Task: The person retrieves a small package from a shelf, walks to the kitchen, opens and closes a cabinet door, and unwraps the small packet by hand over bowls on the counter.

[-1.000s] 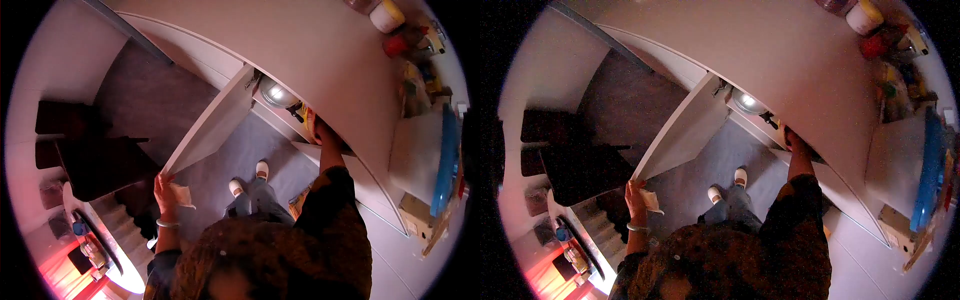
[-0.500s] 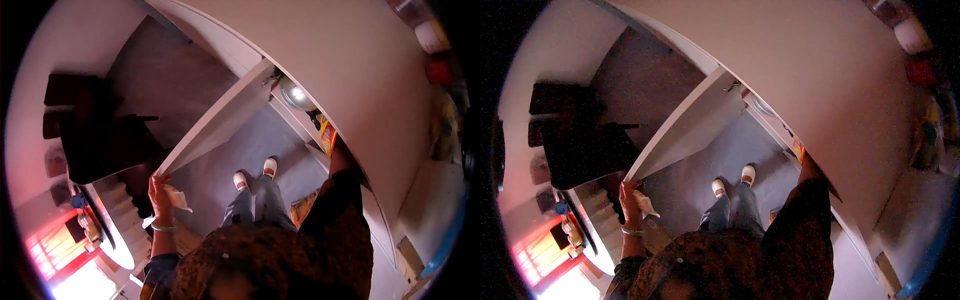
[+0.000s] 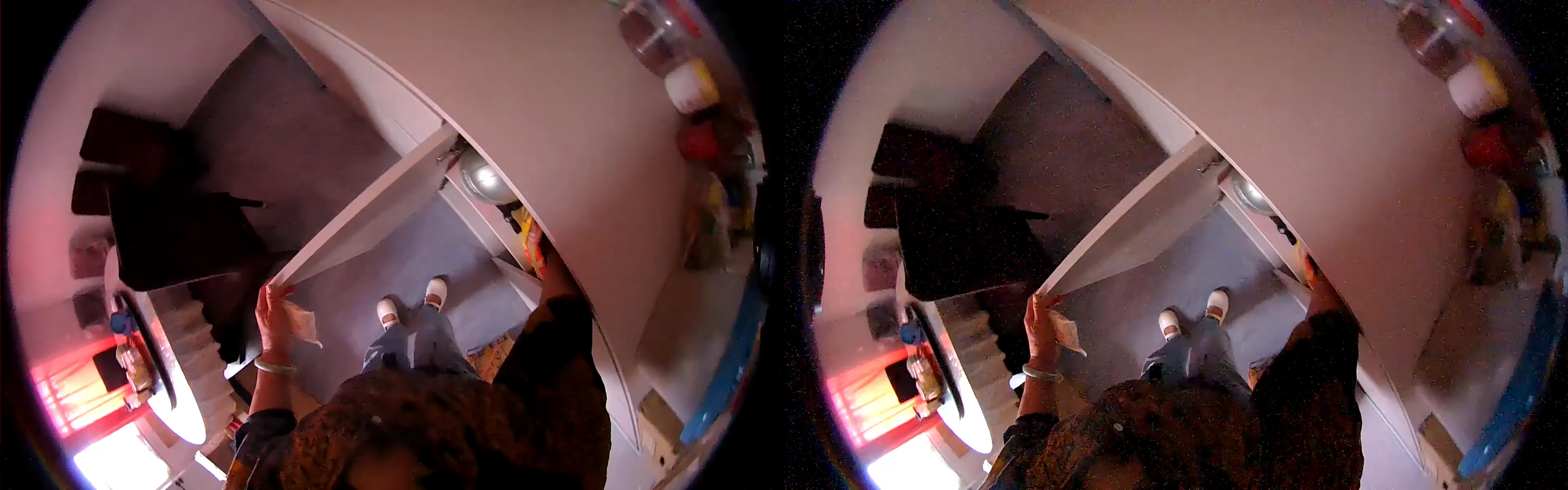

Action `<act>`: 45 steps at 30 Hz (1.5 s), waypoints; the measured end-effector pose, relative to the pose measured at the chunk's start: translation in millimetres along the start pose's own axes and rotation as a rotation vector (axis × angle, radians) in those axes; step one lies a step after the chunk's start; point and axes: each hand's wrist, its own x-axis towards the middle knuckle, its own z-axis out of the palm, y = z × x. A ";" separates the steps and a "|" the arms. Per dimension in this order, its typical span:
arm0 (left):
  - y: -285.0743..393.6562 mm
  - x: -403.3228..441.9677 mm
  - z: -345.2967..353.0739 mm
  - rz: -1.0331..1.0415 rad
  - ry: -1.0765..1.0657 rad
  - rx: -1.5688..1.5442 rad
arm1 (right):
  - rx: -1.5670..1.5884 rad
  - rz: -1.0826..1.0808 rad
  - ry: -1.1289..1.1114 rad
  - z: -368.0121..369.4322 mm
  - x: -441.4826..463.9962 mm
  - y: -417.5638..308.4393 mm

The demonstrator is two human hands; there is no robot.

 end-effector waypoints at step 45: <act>-14.2 -83.6 72.7 0.286 -1.127 0.689 | 0.878 0.371 -0.088 82.9 -521.9 -1.8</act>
